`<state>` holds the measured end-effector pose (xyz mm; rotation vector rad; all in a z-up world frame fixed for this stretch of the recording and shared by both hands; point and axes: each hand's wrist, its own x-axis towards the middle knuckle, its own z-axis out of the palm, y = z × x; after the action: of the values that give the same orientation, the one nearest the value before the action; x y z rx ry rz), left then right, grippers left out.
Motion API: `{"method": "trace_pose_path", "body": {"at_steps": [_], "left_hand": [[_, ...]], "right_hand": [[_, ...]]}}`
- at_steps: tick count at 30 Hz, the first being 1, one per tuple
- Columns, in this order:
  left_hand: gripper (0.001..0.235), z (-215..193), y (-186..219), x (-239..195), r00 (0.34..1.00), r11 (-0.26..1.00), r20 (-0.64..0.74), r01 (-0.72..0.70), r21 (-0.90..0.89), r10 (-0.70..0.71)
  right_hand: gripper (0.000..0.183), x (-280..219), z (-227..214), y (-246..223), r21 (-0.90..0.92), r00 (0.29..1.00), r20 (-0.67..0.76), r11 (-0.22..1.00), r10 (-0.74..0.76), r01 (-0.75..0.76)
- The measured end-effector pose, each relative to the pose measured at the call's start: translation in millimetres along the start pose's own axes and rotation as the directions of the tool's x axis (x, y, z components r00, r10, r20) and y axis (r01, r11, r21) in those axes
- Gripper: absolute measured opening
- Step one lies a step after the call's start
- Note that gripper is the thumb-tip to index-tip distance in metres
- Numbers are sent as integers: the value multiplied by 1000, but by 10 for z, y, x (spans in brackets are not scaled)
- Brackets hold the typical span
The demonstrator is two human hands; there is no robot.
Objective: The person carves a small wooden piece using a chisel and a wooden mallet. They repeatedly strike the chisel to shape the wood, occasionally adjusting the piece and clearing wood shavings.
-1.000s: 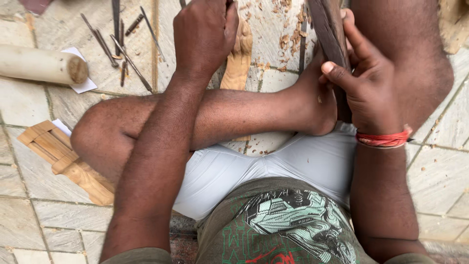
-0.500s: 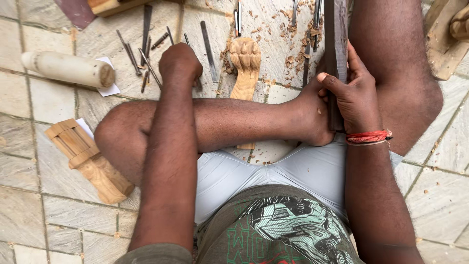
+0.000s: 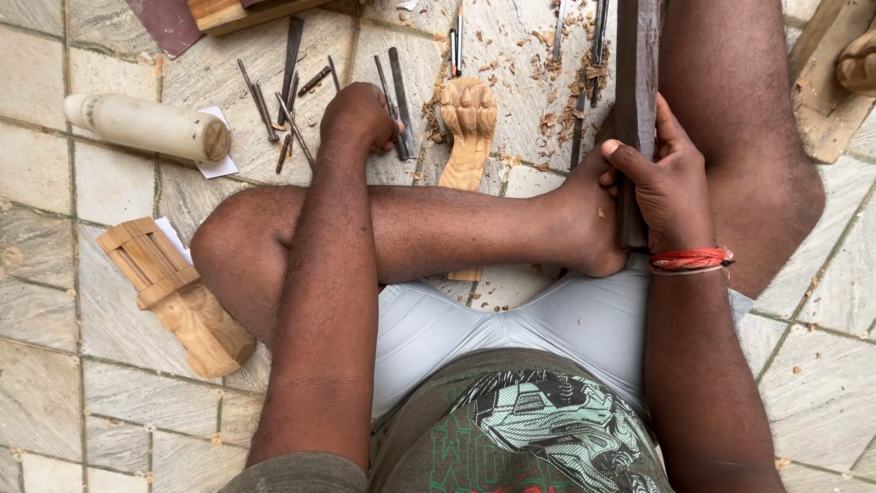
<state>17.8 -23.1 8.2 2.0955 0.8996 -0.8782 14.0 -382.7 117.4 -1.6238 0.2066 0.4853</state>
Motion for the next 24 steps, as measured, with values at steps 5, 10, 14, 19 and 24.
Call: {"method": "trace_pose_path", "body": {"at_steps": [5, 10, 14, 19, 24], "left_hand": [[19, -33, -3, 6, 938, 959, -210, -252, 128, 274], [21, 35, -14, 40, 967, 961, -163, -156, 229, 196], [20, 16, -50, 91, 990, 958, -143, 34, 286, 7], [25, -23, -98, 154, 980, 955, -197, 90, 282, -34], [30, -35, -88, 177, 985, 954, -156, 114, 279, -72]], "right_hand": [[72, -2, 20, -7, -17, 1000, 0, 1000, -4, 4], [72, 9, 32, -11, -102, 999, -40, 995, 11, -15], [73, 49, 66, -26, -118, 999, -38, 993, 10, -14], [71, 45, 39, -18, -104, 1000, -28, 995, 6, -9], [70, 24, 70, -52, -75, 999, -36, 997, 28, -31]]}}
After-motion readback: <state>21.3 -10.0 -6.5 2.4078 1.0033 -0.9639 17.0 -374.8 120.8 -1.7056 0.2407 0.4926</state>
